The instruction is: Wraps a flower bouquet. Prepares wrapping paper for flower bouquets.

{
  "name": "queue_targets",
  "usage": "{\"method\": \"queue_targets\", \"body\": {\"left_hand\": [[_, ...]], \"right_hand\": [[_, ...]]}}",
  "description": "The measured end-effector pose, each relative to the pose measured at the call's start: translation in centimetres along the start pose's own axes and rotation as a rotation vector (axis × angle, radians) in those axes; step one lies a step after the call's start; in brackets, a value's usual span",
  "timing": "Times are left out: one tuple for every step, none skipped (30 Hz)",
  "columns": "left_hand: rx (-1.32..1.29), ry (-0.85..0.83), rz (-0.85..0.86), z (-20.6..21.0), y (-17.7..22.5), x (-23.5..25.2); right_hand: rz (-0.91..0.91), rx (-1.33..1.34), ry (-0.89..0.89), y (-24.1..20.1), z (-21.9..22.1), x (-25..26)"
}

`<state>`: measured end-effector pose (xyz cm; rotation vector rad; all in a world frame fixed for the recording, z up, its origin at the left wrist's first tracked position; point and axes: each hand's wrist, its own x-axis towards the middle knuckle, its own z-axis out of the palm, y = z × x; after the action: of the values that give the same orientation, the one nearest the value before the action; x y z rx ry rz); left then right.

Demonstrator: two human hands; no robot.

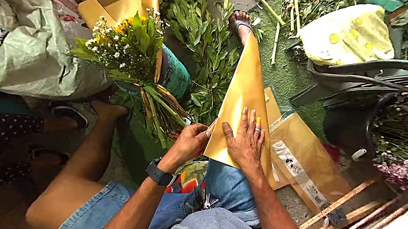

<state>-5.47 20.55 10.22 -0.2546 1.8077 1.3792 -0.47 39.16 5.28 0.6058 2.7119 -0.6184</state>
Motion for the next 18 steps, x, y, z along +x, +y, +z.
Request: {"method": "queue_targets", "body": {"left_hand": [[-0.011, -0.009, -0.010, -0.1, -0.1, -0.2], [-0.018, -0.017, -0.016, -0.3, -0.2, -0.3], [-0.022, -0.022, -0.019, -0.4, -0.3, -0.4], [-0.024, -0.025, -0.019, -0.5, -0.4, -0.6], [-0.022, -0.027, -0.017, -0.6, -0.5, -0.7], [-0.022, -0.034, -0.014, -0.7, -0.7, -0.9], [-0.020, -0.045, -0.014, -0.8, -0.8, -1.2], [-0.011, -0.058, -0.013, -1.1, -1.0, -1.6], [0.008, -0.072, -0.014, -1.5, -1.2, -2.2], [0.032, -0.084, -0.019, -1.9, -1.4, -3.0], [0.057, -0.091, -0.025, -2.5, -1.7, -4.0], [0.070, -0.088, -0.028, -3.1, -1.9, -5.0], [0.069, -0.072, -0.020, -3.7, -2.3, -5.9], [0.050, -0.040, -0.001, -4.2, -2.8, -6.7], [0.016, 0.008, 0.029, -4.4, -3.3, -7.2], [-0.033, 0.067, 0.070, -4.4, -3.8, -7.3], [-0.097, 0.127, 0.117, -4.0, -4.3, -6.9], [-0.159, 0.185, 0.163, -3.2, -4.5, -6.2]], "right_hand": [[0.000, -0.001, 0.002, 0.0, 0.0, 0.0], [0.000, -0.002, 0.002, 0.0, 0.0, 0.0], [0.003, -0.005, -0.002, -0.1, 0.0, 0.0], [0.004, -0.005, -0.002, -0.1, 0.0, 0.0], [0.003, -0.004, 0.002, -0.1, 0.1, 0.0], [0.002, -0.003, 0.006, -0.1, 0.1, 0.0], [0.003, -0.005, 0.009, -0.1, 0.1, 0.0], [0.005, -0.007, 0.008, -0.1, 0.0, 0.0], [0.007, -0.006, 0.006, -0.1, 0.0, 0.0], [0.007, -0.001, 0.003, 0.0, -0.1, 0.0], [0.007, 0.001, 0.001, 0.0, -0.1, 0.0], [0.005, 0.005, 0.001, 0.0, -0.2, 0.0], [0.004, 0.007, 0.002, 0.0, -0.2, 0.1], [0.003, 0.008, 0.004, 0.0, -0.2, 0.1], [0.001, 0.005, 0.011, 0.0, -0.1, 0.1], [-0.001, 0.001, 0.012, 0.0, -0.1, 0.1], [0.000, -0.002, 0.008, 0.0, -0.1, 0.1], [0.000, -0.003, 0.008, 0.0, 0.0, 0.1]]}}
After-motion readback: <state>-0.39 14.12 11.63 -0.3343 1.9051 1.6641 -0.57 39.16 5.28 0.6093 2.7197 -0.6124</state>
